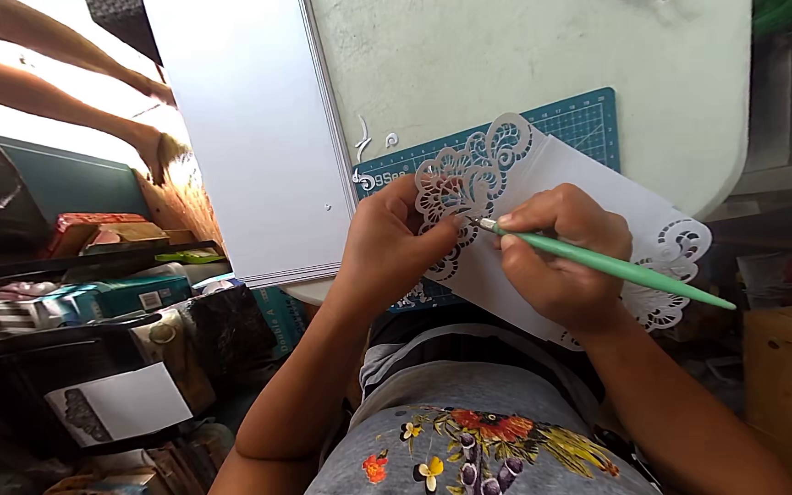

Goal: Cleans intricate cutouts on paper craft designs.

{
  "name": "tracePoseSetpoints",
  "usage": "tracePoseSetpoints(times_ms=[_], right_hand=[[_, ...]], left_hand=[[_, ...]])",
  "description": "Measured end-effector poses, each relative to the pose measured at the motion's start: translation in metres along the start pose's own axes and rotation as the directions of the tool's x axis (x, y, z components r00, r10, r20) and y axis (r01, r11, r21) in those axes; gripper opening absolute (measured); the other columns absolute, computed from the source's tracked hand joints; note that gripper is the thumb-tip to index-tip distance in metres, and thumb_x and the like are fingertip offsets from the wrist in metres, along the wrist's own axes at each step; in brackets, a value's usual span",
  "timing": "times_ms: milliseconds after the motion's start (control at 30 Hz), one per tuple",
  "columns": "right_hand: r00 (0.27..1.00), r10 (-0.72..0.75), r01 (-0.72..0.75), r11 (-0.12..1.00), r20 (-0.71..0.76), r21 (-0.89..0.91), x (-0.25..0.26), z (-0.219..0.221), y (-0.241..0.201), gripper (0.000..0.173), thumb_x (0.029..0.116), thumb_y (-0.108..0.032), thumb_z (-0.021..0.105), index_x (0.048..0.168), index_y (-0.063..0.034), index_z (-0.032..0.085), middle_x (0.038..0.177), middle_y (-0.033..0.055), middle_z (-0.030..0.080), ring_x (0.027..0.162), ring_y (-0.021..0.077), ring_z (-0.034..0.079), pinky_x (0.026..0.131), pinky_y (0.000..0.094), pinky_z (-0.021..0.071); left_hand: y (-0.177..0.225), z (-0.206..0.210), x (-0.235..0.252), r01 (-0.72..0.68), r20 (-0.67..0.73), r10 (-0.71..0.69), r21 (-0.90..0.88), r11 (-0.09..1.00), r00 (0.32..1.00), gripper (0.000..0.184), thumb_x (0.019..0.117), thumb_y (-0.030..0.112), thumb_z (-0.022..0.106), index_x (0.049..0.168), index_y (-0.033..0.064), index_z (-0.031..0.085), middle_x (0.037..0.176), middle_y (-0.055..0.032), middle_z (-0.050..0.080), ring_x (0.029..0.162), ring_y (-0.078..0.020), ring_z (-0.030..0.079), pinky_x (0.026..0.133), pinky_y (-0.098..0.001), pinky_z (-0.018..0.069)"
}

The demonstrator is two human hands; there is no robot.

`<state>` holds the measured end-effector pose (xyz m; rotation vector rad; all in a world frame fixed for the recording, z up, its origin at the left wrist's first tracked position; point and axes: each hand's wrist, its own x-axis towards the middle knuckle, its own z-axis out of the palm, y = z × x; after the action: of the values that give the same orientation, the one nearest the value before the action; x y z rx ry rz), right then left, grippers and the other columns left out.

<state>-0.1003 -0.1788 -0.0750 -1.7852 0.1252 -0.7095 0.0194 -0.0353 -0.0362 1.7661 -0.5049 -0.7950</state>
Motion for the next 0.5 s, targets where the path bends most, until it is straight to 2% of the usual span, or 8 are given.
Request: tracePoseSetpoints(times_ms=[267, 400, 500], right_hand=[[1.000, -0.025, 0.026, 0.996, 0.010, -0.082, 0.0015, 0.0013, -0.0008, 0.009, 0.0839, -0.005, 0.060, 0.087, 0.0032, 0.064, 0.076, 0.0067, 0.064, 0.069, 0.0038, 0.056, 0.061, 0.0165, 0.0414], [1.000, -0.026, 0.025, 0.998, -0.008, -0.052, 0.0009, 0.0010, 0.0001, 0.009, 0.0841, -0.004, 0.060, 0.087, 0.0029, 0.063, 0.078, 0.0067, 0.065, 0.071, 0.0035, 0.059, 0.062, 0.0153, 0.0455], [1.000, -0.020, 0.020, 0.998, -0.003, -0.066, 0.0011, 0.0011, -0.0004, 0.008, 0.0836, -0.005, 0.059, 0.086, 0.0026, 0.063, 0.077, 0.0061, 0.064, 0.071, 0.0031, 0.058, 0.061, 0.0151, 0.0432]], left_hand=[[0.0003, 0.0014, 0.0002, -0.007, -0.008, 0.007, 0.013, 1.000, 1.000, 0.027, 0.0879, -0.003, 0.067, 0.114, 0.0023, 0.063, 0.096, 0.0022, 0.074, 0.082, -0.0015, 0.071, 0.075, -0.0190, 0.0608], [0.0005, 0.0016, 0.0001, -0.010, -0.011, 0.010, 0.009, 1.000, 1.000, 0.027, 0.0874, -0.004, 0.067, 0.113, 0.0030, 0.063, 0.095, 0.0030, 0.074, 0.082, -0.0012, 0.071, 0.075, -0.0193, 0.0608], [0.0002, 0.0016, 0.0001, -0.007, -0.011, 0.007, 0.007, 1.000, 1.000, 0.027, 0.0874, -0.004, 0.068, 0.113, 0.0031, 0.064, 0.095, 0.0029, 0.074, 0.081, -0.0013, 0.071, 0.074, -0.0193, 0.0608]])
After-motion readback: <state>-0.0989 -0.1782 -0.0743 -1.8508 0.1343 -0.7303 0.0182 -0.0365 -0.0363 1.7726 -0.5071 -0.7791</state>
